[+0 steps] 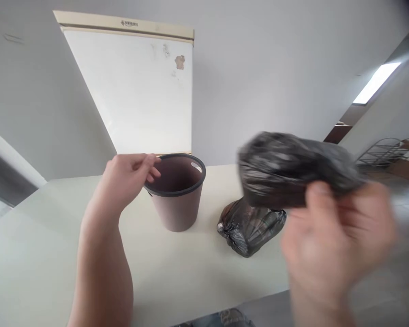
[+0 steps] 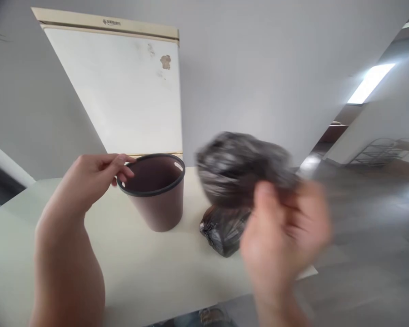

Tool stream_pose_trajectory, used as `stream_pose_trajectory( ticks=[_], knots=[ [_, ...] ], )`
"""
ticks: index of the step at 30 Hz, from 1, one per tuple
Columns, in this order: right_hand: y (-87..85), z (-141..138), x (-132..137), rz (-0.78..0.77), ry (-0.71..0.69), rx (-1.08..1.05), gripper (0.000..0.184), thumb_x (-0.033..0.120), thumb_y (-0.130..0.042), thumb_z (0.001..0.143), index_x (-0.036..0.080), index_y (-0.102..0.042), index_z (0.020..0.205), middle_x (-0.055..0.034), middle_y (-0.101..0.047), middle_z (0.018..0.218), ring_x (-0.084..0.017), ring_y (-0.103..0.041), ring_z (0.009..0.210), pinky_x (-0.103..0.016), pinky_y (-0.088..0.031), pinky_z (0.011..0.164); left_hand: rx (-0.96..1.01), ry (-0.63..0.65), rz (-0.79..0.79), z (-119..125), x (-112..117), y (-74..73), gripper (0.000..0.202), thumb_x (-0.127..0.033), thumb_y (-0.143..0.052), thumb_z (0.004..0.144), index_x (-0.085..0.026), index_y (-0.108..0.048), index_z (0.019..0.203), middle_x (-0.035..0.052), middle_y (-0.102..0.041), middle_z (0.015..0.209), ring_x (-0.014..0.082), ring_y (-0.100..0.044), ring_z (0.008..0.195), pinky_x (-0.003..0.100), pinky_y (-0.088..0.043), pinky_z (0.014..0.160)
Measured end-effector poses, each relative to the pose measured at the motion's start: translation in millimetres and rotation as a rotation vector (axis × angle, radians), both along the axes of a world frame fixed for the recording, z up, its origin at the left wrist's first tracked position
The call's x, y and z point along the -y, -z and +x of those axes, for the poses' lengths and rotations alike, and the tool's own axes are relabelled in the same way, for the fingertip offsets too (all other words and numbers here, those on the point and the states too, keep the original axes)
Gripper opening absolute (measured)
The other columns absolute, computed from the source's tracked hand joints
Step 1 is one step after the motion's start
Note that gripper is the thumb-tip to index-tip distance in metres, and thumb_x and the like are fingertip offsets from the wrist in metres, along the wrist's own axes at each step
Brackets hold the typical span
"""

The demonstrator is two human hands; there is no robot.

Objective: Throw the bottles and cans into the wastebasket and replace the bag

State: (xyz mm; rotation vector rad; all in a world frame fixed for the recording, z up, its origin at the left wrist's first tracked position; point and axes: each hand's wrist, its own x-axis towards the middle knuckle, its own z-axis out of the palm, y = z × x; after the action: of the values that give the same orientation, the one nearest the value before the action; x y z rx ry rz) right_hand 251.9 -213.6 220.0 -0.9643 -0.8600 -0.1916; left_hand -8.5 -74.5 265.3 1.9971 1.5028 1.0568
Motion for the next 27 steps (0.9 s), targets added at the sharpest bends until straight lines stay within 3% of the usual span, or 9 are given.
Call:
stream_pose_trajectory(
  ticks=[2,4,7,12,15,17,21,25,27],
  knots=[
    [-25.0,-43.4,-25.5,-0.037,-0.197,0.063,0.006,0.029,-0.073,0.094,0.027,-0.071,0.099,-0.0031,-0.067,0.096,-0.023,-0.068,0.097,-0.04,-0.059,0.086,0.149,0.261,-0.049,-1.7,16.3,-6.5,0.048,-0.065,-0.058,0.098,-0.023,-0.08,0.102,0.0095,-0.077,0.089,0.0246,-0.07,0.073,0.036,-0.056,0.062],
    [-41.0,-73.5,-50.2,-0.133,-0.416,0.172,0.008,0.031,-0.072,0.095,0.024,-0.071,0.097,-0.0031,-0.068,0.09,-0.02,-0.067,0.087,-0.035,-0.058,0.078,0.246,0.383,-0.022,-4.1,27.5,-9.8,0.048,-0.067,-0.066,0.093,-0.021,-0.078,0.097,0.0091,-0.076,0.085,0.0244,-0.071,0.073,0.035,-0.059,0.063],
    [-51.5,-94.8,-79.7,-0.204,-0.555,0.248,0.021,0.037,-0.072,0.096,0.021,-0.066,0.084,-0.0015,-0.064,0.08,-0.017,-0.061,0.078,-0.031,-0.053,0.071,0.388,0.254,0.1,-11.5,29.4,-11.1,0.039,-0.058,-0.077,0.088,-0.02,-0.075,0.091,0.0062,-0.073,0.077,0.0231,-0.072,0.073,0.033,-0.061,0.065],
    [-52.0,-97.5,-100.2,-0.13,-0.515,0.174,0.05,0.038,-0.073,0.096,0.02,-0.041,0.063,-0.0018,-0.058,0.08,-0.016,-0.058,0.08,-0.031,-0.048,0.074,0.615,0.123,0.192,-38.3,10.3,-11.7,0.03,-0.05,-0.071,0.096,-0.021,-0.075,0.106,0.0045,-0.071,0.081,0.0184,-0.071,0.077,0.026,-0.059,0.062],
    [-50.0,-99.7,-103.7,-0.121,-0.706,0.238,0.044,0.034,-0.075,0.095,0.021,-0.043,0.067,-0.0032,-0.067,0.096,-0.018,-0.063,0.091,-0.033,-0.051,0.083,0.62,0.121,0.139,-49.8,6.3,-12.0,0.037,-0.057,-0.067,0.098,-0.022,-0.075,0.106,0.0068,-0.074,0.088,0.0199,-0.072,0.081,0.027,-0.059,0.063],
    [-48.5,-103.0,-106.8,-0.14,-0.786,0.261,0.038,0.034,-0.074,0.096,0.022,-0.047,0.072,-0.0029,-0.069,0.099,-0.019,-0.065,0.093,-0.035,-0.052,0.086,0.537,0.227,0.036,-50.4,8.5,-12.8,0.043,-0.062,-0.07,0.094,-0.021,-0.076,0.106,0.0084,-0.077,0.093,0.0232,-0.073,0.085,0.03,-0.06,0.066],
    [-45.0,-104.9,-117.0,-0.133,-0.695,0.242,0.034,0.038,-0.071,0.099,0.022,-0.05,0.077,-0.0016,-0.068,0.097,-0.017,-0.063,0.091,-0.034,-0.051,0.086,0.387,0.4,-0.033,-41.6,16.0,-15.5,0.035,-0.053,-0.084,0.083,-0.019,-0.075,0.084,0.0057,-0.072,0.077,0.0228,-0.069,0.074,0.03,-0.056,0.061],
    [-40.1,-98.7,-128.0,-0.189,-0.73,0.199,0.035,0.043,-0.07,0.099,0.023,-0.049,0.079,-0.0001,-0.062,0.088,-0.016,-0.058,0.082,-0.031,-0.049,0.076,0.425,0.291,0.041,-33.7,18.4,-15.2,0.038,-0.051,-0.074,0.092,-0.02,-0.069,0.072,0.0024,-0.061,0.065,0.017,-0.059,0.06,0.028,-0.046,0.052],
    [-37.8,-96.6,-130.3,-0.257,-0.751,0.188,0.026,0.044,-0.069,0.099,0.024,-0.055,0.089,0.0003,-0.059,0.085,-0.016,-0.057,0.078,-0.03,-0.048,0.07,0.44,0.188,0.119,-30.8,16.5,-14.3,0.04,-0.051,-0.068,0.097,-0.02,-0.066,0.072,0.0008,-0.057,0.063,0.0145,-0.053,0.057,0.027,-0.04,0.049]
  ],
)
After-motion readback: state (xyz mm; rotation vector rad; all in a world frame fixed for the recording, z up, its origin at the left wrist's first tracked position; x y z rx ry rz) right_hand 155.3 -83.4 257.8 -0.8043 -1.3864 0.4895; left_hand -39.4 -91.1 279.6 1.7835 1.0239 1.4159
